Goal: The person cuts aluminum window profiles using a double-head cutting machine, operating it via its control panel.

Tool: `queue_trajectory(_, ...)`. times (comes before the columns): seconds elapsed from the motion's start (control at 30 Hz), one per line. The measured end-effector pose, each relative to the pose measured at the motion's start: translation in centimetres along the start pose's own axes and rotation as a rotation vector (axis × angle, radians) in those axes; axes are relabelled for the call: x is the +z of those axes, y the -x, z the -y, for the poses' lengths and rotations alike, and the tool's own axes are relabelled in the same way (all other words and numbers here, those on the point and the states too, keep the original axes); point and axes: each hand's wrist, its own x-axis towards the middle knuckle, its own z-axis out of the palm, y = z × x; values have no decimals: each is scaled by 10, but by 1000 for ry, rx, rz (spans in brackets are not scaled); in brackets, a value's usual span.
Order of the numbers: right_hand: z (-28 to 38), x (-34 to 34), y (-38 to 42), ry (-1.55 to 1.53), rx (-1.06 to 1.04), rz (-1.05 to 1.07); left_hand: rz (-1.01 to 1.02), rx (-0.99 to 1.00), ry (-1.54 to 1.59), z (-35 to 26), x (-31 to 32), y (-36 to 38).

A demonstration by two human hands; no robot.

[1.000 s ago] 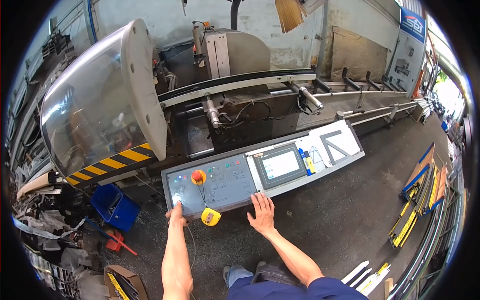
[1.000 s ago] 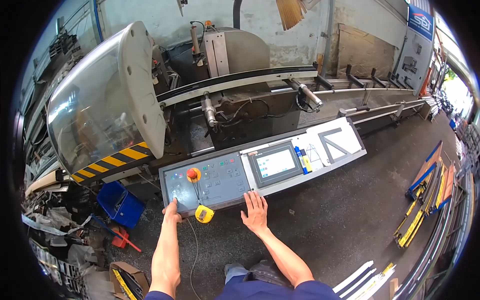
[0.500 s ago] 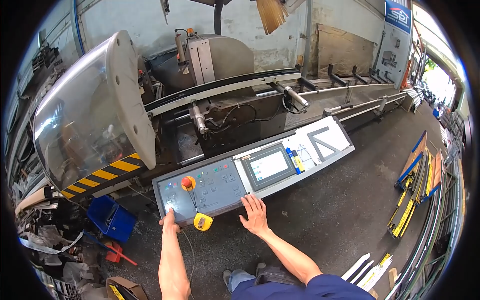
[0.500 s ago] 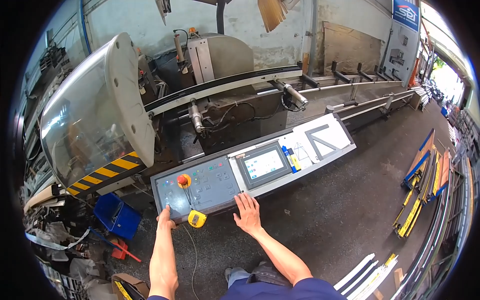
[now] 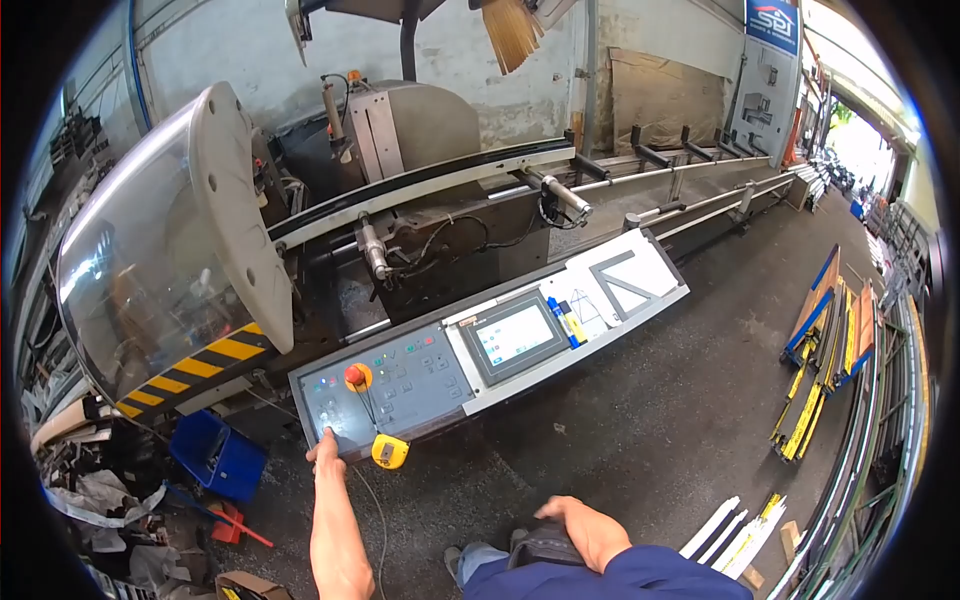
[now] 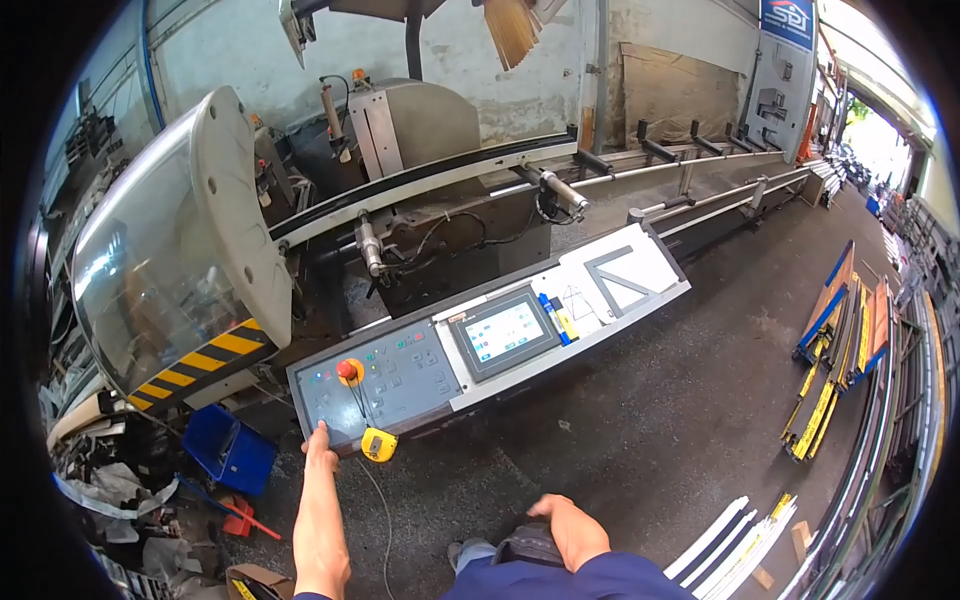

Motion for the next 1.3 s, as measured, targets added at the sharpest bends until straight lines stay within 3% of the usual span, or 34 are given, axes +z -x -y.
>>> queue_trajectory(0.03,-30,1,-49,194,-15,-107,-76,42,-35,3,4,-15)
queue_trajectory(0.07,-23,-5,-1,102,65,-253,-35,60,-36,7,6,-32)
queue_trajectory(0.1,-16,-4,12,97,61,-258,-29,67,-34,1,12,-40)
queue_trajectory(0.17,-8,0,26,-74,-47,-549,-3,86,15,14,8,-49)
queue_trajectory(0.23,6,3,20,-75,-139,-482,-8,120,47,16,8,-40)
queue_trajectory(0.3,19,4,17,66,-276,-327,-70,79,-112,1,-5,14)
queue_trajectory(0.53,32,8,22,234,-349,-333,-75,63,-82,-3,-10,34)
queue_trajectory(0.6,46,6,29,337,-481,-429,-25,104,-64,-2,-12,29)
queue_trajectory(0.7,91,6,57,240,-809,-611,-45,110,-78,2,-7,16)
queue_trajectory(0.83,177,9,108,151,-1361,-901,-37,135,-82,0,-11,30)
queue_trajectory(0.9,222,10,141,174,-1430,-926,-66,118,-62,-2,-9,33)
queue_trajectory(1.0,276,2,159,404,-1451,-962,-49,88,-18,-5,-10,39)
queue_trajectory(1.2,337,-9,157,758,-1053,-865,2,107,-22,-1,-7,26)
queue_trajectory(1.3,339,-8,152,673,-1058,-863,0,65,-17,-8,-12,42)
